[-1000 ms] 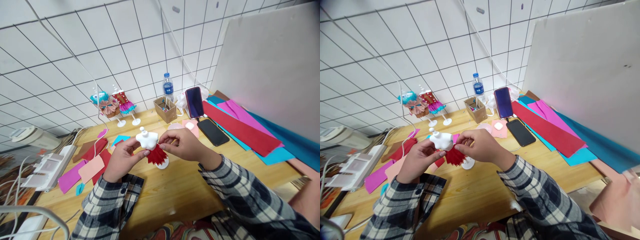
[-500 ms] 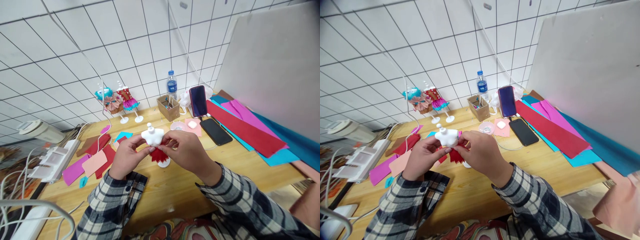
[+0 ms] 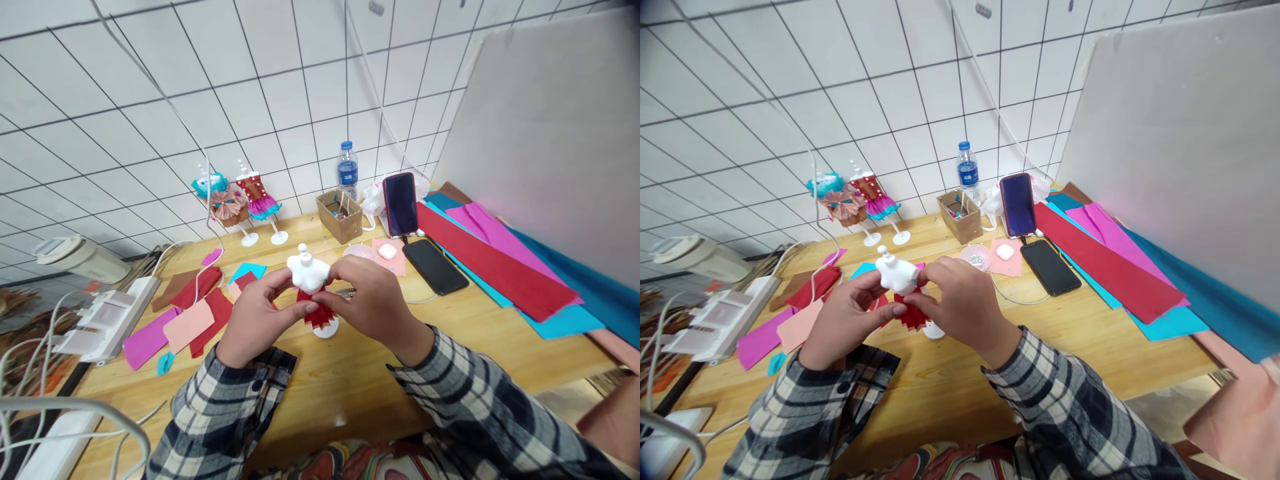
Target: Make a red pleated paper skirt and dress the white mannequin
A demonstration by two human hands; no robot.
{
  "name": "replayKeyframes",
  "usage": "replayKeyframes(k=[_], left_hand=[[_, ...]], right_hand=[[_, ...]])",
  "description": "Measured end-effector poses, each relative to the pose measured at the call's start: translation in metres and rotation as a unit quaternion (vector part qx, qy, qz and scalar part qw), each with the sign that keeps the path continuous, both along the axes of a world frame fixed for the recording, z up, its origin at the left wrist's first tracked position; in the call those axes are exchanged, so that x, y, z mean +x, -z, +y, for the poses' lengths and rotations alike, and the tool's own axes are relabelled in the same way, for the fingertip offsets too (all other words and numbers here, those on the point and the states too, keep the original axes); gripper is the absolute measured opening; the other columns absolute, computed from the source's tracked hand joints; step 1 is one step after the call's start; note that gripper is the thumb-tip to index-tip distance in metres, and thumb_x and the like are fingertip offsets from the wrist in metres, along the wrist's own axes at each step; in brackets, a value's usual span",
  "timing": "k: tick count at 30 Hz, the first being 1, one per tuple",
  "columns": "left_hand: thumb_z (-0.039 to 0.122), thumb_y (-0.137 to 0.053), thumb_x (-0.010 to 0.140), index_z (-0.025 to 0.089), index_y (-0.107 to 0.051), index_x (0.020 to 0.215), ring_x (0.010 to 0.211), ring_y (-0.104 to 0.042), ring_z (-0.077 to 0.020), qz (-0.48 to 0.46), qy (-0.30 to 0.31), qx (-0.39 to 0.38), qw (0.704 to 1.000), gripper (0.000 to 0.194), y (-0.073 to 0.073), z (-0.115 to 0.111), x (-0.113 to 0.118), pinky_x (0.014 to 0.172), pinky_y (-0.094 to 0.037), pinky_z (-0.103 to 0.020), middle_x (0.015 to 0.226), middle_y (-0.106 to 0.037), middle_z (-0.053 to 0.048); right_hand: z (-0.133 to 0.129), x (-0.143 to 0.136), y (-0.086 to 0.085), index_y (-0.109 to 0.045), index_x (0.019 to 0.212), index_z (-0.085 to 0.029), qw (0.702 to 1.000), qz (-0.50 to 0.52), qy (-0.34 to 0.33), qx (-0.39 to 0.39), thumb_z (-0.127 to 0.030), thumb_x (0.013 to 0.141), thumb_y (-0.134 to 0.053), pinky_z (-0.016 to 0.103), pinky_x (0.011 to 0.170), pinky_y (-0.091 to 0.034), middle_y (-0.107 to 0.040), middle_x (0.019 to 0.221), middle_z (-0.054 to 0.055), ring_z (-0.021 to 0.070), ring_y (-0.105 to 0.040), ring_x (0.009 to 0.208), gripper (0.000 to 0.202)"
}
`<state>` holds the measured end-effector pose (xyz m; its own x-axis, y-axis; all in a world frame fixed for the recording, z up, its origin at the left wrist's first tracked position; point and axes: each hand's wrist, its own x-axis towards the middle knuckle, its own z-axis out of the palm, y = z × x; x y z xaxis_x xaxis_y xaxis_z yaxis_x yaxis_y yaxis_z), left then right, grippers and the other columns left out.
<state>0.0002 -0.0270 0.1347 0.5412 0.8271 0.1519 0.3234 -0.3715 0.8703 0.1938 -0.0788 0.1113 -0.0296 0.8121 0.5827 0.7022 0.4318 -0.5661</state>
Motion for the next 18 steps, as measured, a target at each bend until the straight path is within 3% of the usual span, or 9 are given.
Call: replayKeyframes(k=[4,10,13,18], left_hand=[[0.032,-0.08,0.07,0.02,-0.074,0.101,0.093,-0.068,-0.0266,0.049,-0.027,0.033,0.998,0.034,-0.004,-0.003,0.001,0.089,-0.054,-0.038,0.098,-0.075,-0.006],[0.034,-0.079,0.072,0.02,-0.075,0.098,0.092,-0.069,-0.0245,0.03,-0.035,0.028,0.999,0.03,0.0,-0.001,-0.003,0.091,-0.053,-0.036,0.095,-0.075,-0.004],[0.033,-0.08,0.07,0.019,-0.075,0.098,0.092,-0.069,-0.0246,0.012,-0.021,0.006,1.0,0.031,0.003,0.001,-0.004,0.091,-0.053,-0.036,0.096,-0.075,-0.006],[0.033,-0.082,0.067,0.018,-0.076,0.093,0.089,-0.07,-0.0255,-0.007,-0.011,-0.013,1.0,0.031,0.003,0.004,-0.002,0.09,-0.054,-0.039,0.094,-0.076,-0.007]], right_hand=[[0.003,0.004,0.004,-0.061,0.081,-0.02,0.998,0.037,-0.05,-0.023,-0.041,0.083,-0.069,0.028,0.064,-0.041,-0.067,0.08,0.003,0.0159,-0.059,0.075,0.023],[0.003,0.015,0.003,-0.067,0.094,-0.02,0.976,0.115,-0.162,-0.089,-0.031,0.087,-0.064,0.028,0.071,-0.049,-0.071,0.091,0.003,0.015,-0.064,0.081,0.014],[0.005,0.017,0.004,-0.069,0.092,-0.02,0.969,0.146,-0.167,-0.11,-0.021,0.087,-0.062,0.027,0.072,-0.051,-0.072,0.088,0.003,0.0141,-0.066,0.08,0.009],[0.01,0.015,0.003,-0.069,0.085,-0.019,0.96,0.179,-0.175,-0.123,-0.021,0.079,-0.072,0.025,0.067,-0.052,-0.07,0.082,0.001,0.012,-0.064,0.069,0.006]])
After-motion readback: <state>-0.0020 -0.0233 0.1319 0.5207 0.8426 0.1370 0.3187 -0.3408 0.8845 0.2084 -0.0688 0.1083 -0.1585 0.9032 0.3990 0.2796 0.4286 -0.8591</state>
